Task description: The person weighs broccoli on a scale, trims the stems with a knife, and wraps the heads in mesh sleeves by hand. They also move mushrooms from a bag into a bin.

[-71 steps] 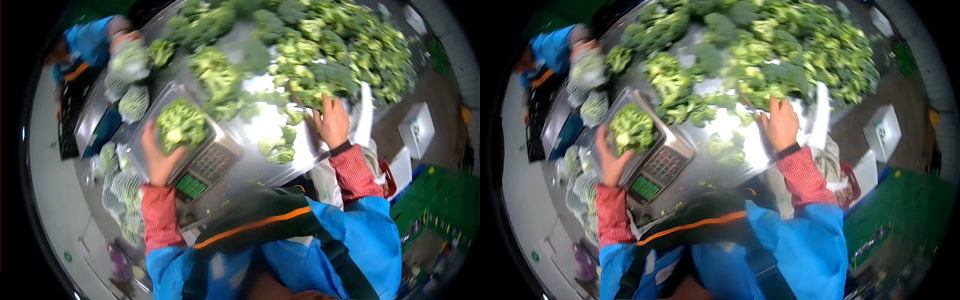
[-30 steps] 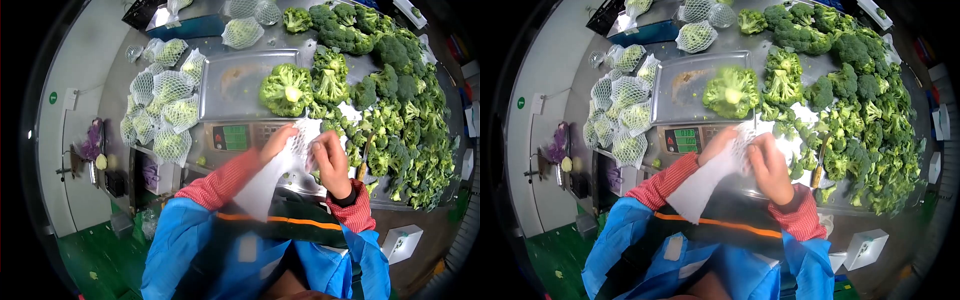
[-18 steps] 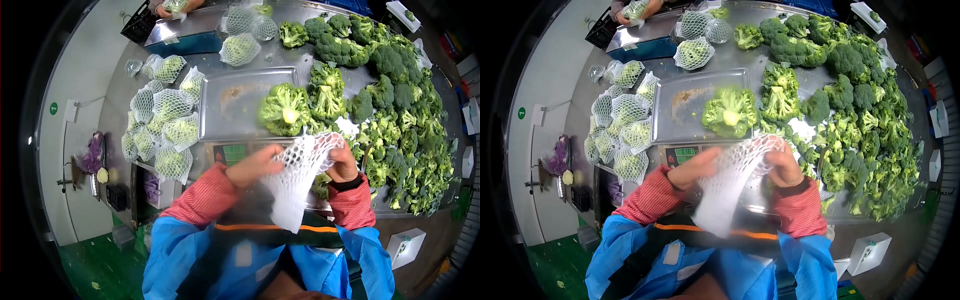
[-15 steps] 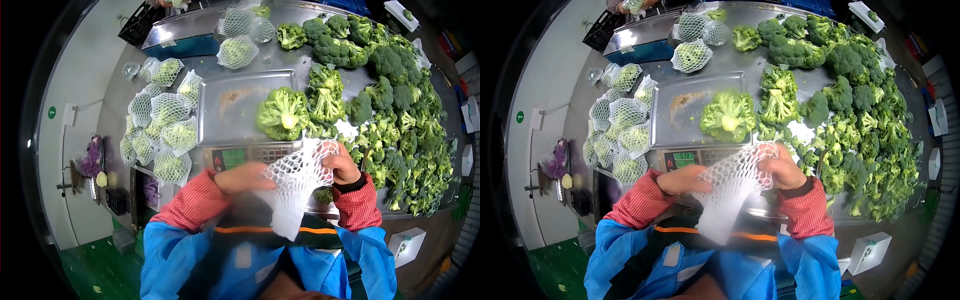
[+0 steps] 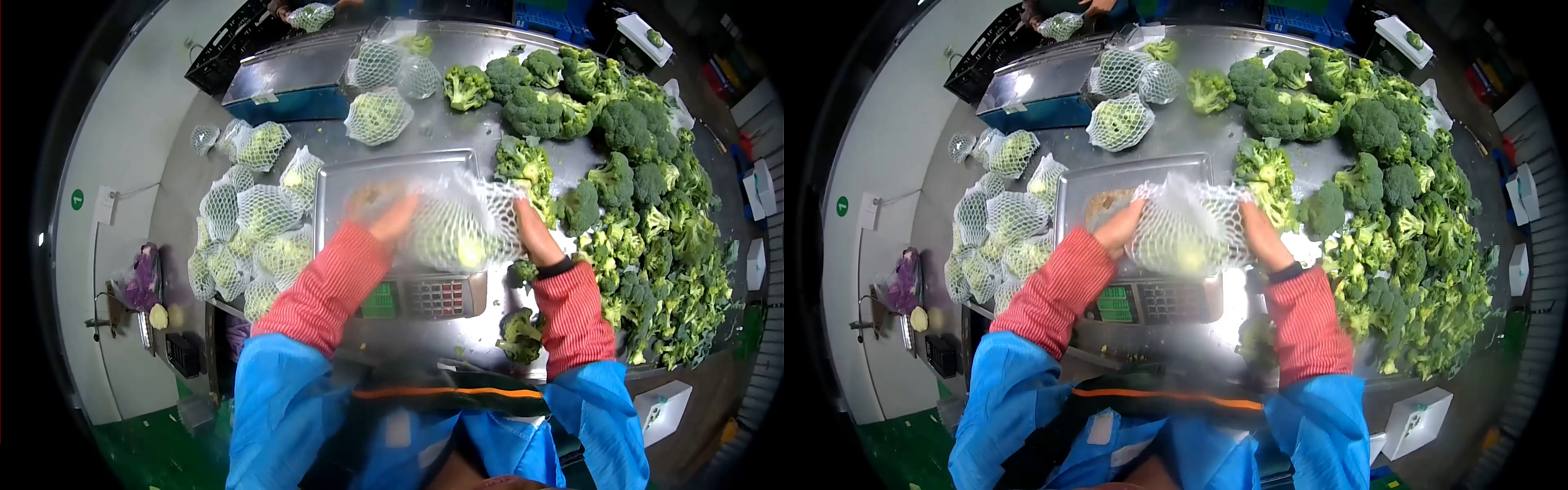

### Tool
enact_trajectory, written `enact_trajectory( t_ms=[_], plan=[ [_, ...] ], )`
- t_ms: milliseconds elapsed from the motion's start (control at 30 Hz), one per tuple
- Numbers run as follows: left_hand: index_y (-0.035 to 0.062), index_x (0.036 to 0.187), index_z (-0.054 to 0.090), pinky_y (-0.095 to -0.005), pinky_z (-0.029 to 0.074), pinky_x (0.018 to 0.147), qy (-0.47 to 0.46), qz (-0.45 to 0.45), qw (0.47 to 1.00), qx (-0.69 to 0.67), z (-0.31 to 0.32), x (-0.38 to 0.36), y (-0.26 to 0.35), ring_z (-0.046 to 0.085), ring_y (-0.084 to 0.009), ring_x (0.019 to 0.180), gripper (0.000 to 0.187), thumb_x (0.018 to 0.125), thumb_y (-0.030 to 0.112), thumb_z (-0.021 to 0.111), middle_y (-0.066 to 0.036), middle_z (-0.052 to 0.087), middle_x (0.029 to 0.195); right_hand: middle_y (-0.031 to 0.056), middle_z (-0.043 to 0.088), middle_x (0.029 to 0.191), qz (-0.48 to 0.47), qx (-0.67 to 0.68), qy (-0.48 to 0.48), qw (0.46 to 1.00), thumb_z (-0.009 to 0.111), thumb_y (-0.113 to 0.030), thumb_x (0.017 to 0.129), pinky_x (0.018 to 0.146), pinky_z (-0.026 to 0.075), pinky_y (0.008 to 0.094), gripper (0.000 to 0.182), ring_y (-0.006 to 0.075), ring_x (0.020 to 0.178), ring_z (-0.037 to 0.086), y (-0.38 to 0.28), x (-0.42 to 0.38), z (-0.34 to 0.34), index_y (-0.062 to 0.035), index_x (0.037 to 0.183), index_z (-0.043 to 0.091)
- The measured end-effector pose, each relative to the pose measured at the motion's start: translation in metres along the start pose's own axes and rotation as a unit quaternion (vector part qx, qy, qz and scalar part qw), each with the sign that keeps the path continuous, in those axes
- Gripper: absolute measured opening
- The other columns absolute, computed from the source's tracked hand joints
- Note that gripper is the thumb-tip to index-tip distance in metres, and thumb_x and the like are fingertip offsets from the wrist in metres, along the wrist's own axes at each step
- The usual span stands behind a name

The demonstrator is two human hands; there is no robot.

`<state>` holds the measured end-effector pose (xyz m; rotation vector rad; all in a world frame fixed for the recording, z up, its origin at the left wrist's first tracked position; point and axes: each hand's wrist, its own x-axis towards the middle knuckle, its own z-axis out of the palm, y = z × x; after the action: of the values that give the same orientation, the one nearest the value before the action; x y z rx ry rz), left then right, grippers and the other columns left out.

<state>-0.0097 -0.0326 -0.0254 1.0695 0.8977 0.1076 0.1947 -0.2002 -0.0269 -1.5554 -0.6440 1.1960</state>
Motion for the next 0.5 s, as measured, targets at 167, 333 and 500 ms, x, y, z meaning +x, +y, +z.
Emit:
enact_trajectory(
  t_ms=[167,333,500],
  plan=[
    [-0.0003,0.126,0.052,-0.0349,0.048,0.096,-0.035,-0.036,0.970,-0.236,0.005,-0.046,-0.038,0.062,-0.0208,0.104,0.045,0.101,0.030,0.029,-0.011,0.063,0.117,0.0046,0.062,0.086,0.001,0.099,-0.051,0.994,0.031,-0.035,0.100,0.056,0.046,0.0224,0.043,0.0100,0.070,0.057,-0.006,-0.057,-0.007,-0.0028,0.095,0.058],
    [-0.0011,0.128,0.050,-0.0345,0.048,0.095,-0.164,-0.112,0.930,-0.308,0.036,-0.117,-0.020,0.061,-0.0230,0.108,0.043,0.097,0.027,0.036,-0.013,0.062,0.119,0.0082,0.068,0.088,-0.001,0.306,-0.126,0.944,0.037,-0.031,0.097,0.058,0.050,0.0211,0.044,0.0122,0.069,0.063,-0.017,-0.114,0.008,0.0034,0.104,0.064],
    [-0.0044,0.130,0.048,-0.0346,0.046,0.097,-0.213,-0.073,0.926,-0.303,0.041,-0.135,-0.031,0.061,-0.0236,0.108,0.045,0.093,0.020,0.040,-0.015,0.060,0.123,0.0154,0.068,0.094,-0.078,0.356,-0.128,0.923,0.046,-0.043,0.091,0.061,0.054,0.0263,0.058,0.0185,0.073,0.066,-0.043,-0.137,0.018,0.0073,0.116,0.057]
  ],
)
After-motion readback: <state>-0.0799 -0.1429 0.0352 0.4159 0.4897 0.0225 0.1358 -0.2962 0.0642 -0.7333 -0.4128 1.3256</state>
